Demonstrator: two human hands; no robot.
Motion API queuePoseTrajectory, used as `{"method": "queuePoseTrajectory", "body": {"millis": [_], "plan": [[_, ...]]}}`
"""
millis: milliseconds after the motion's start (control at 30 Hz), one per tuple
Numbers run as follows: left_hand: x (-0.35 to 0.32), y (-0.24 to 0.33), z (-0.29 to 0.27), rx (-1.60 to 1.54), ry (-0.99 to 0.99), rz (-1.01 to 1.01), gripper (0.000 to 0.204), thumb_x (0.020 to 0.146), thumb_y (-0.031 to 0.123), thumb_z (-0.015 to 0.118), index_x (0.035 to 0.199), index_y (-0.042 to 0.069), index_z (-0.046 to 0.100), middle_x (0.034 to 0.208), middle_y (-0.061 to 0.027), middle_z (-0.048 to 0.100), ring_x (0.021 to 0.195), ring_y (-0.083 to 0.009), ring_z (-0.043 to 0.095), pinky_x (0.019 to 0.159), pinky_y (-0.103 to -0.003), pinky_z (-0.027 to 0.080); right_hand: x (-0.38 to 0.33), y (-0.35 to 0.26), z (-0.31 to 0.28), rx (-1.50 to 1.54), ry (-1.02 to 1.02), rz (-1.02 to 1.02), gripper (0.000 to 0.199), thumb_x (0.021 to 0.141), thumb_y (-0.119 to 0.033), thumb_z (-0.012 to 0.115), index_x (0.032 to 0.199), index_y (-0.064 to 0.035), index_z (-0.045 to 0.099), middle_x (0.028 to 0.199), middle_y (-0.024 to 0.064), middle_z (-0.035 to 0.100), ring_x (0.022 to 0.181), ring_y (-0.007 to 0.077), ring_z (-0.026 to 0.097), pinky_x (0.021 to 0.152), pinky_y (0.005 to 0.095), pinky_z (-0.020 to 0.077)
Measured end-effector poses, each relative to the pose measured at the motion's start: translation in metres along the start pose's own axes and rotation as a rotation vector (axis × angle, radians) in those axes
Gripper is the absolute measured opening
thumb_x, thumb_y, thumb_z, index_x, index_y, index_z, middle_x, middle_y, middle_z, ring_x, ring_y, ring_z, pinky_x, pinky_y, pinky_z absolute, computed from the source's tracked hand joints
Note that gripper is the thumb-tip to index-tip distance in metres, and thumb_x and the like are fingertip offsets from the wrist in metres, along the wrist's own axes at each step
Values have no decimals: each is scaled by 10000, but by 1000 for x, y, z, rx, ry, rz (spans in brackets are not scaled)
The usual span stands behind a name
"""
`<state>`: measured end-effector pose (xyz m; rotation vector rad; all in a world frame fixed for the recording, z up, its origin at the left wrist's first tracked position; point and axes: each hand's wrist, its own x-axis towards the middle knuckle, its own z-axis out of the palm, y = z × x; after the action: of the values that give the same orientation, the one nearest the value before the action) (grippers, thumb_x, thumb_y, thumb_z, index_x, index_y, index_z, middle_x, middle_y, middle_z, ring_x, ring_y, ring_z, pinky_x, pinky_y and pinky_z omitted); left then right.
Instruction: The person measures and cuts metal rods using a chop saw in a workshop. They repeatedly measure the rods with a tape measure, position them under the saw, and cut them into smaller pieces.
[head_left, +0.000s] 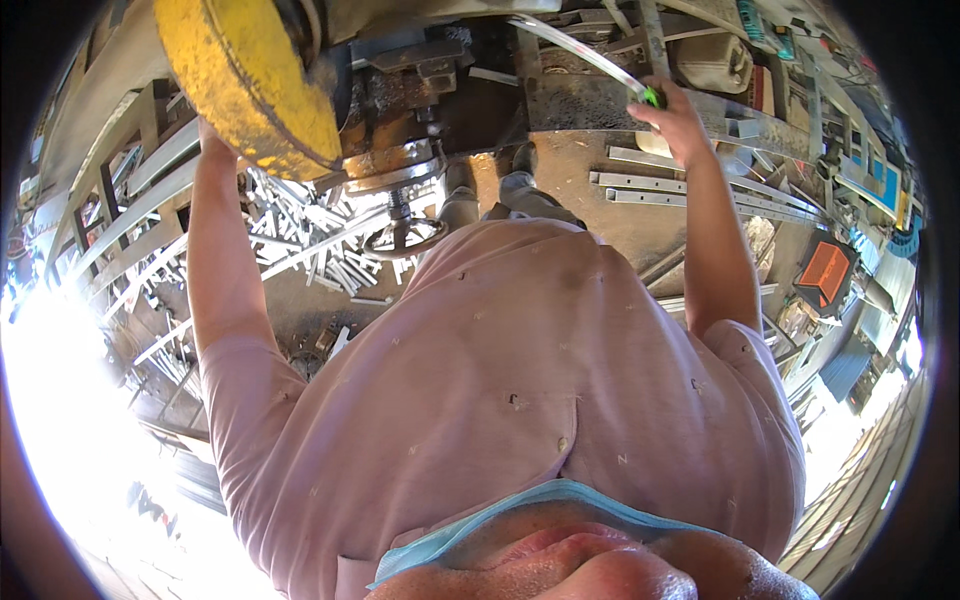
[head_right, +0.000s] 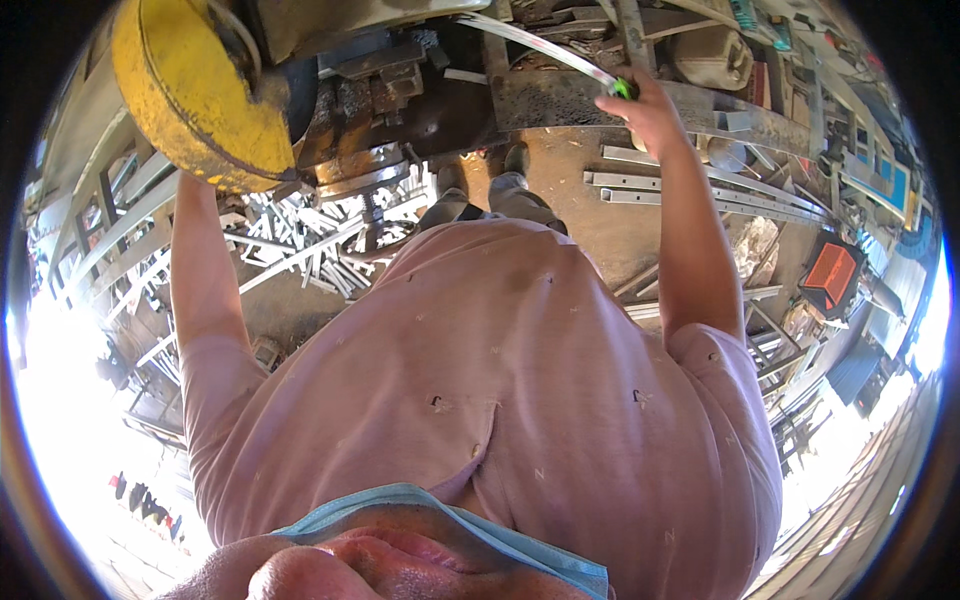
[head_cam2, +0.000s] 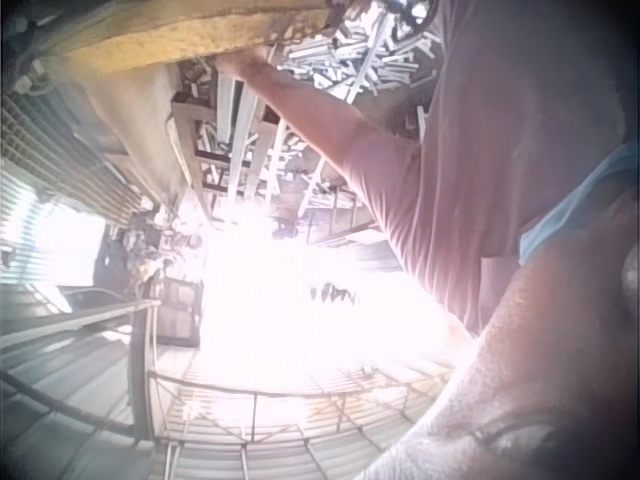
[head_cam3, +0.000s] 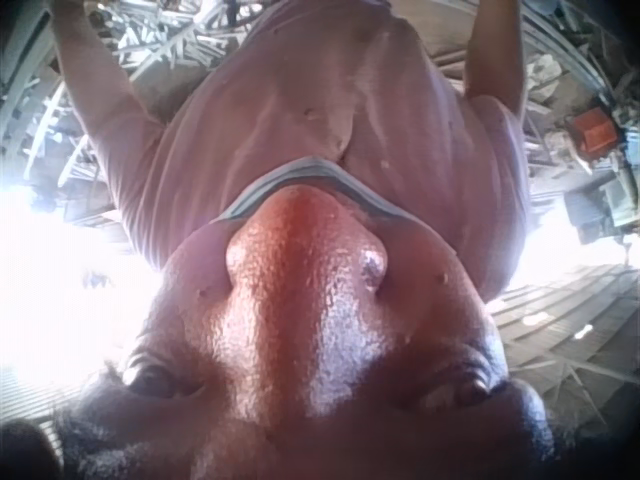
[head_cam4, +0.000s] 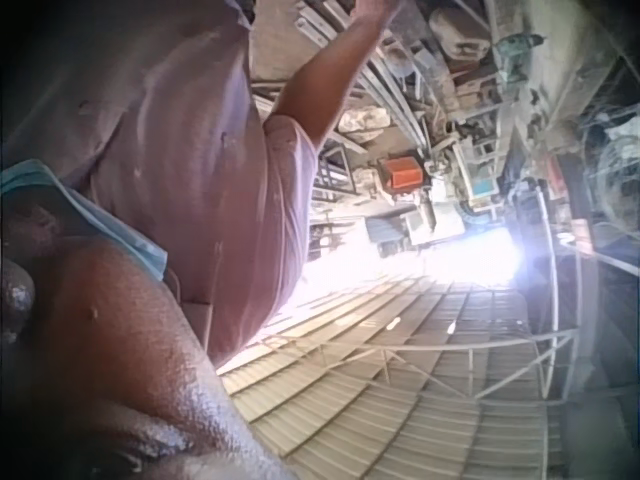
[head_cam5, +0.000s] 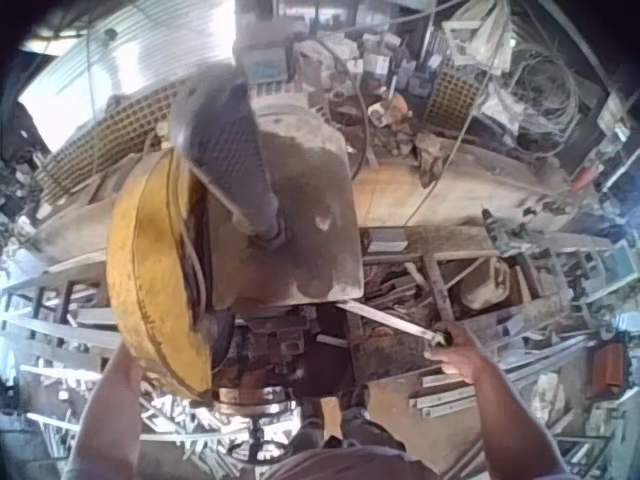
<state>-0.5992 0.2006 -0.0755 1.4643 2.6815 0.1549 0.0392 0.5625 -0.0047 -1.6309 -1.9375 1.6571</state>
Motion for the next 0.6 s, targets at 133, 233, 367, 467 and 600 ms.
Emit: {"method": "queuePoseTrajectory", "body": {"millis": [133, 233, 367, 467, 600], "plan": [[-10, 9, -11, -44, 57, -34, 432, 908, 407, 741, 1195, 91, 677, 1101, -139, 715, 986, -379, 688, 845, -473, 548, -7, 13, -29, 154, 150, 82, 442, 886, -337, 860, 1240, -128, 697, 953, -24, 612, 808, 97, 507, 605, 321, 387], [-34, 25, -28, -99, 152, -72, 419, 905, 395, 745, 1175, 80, 686, 1074, -146, 724, 963, -387, 694, 831, -476, 549, 15, 2, -44, 140, 217, 166, 381, 935, -377, 802, 1209, -127, 714, 955, -31, 629, 800, 104, 513, 624, 307, 411], [-106, 61, -61, -106, 390, -174, 403, 902, 380, 751, 1148, 65, 698, 1037, -156, 735, 932, -398, 701, 813, -480, 551, 72, -29, -43, 285, 269, 21, 347, 970, -357, 766, 1232, -131, 728, 954, -17, 678, 766, 112, 584, 592, 289, 433], [-182, 106, -85, -94, 213, -266, 252, 903, 271, 776, 1021, 54, 725, 894, -131, 743, 713, -319, 694, 679, -432, 550, 135, -50, -39, 413, 79, -13, 305, 1028, -293, 707, 1284, -130, 733, 962, 0, 709, 812, 120, 662, 588, 298, 470], [-253, 179, -105, -267, 45, -216, 102, 878, 168, 811, 882, 78, 763, 819, -74, 739, 575, -185, 601, 531, -349, 477, 240, -80, -17, 459, -181, 80, 214, 987, -357, 687, 984, -145, 713, 772, 64, 668, 589, 250, 613, 522, 444, 513]]}}
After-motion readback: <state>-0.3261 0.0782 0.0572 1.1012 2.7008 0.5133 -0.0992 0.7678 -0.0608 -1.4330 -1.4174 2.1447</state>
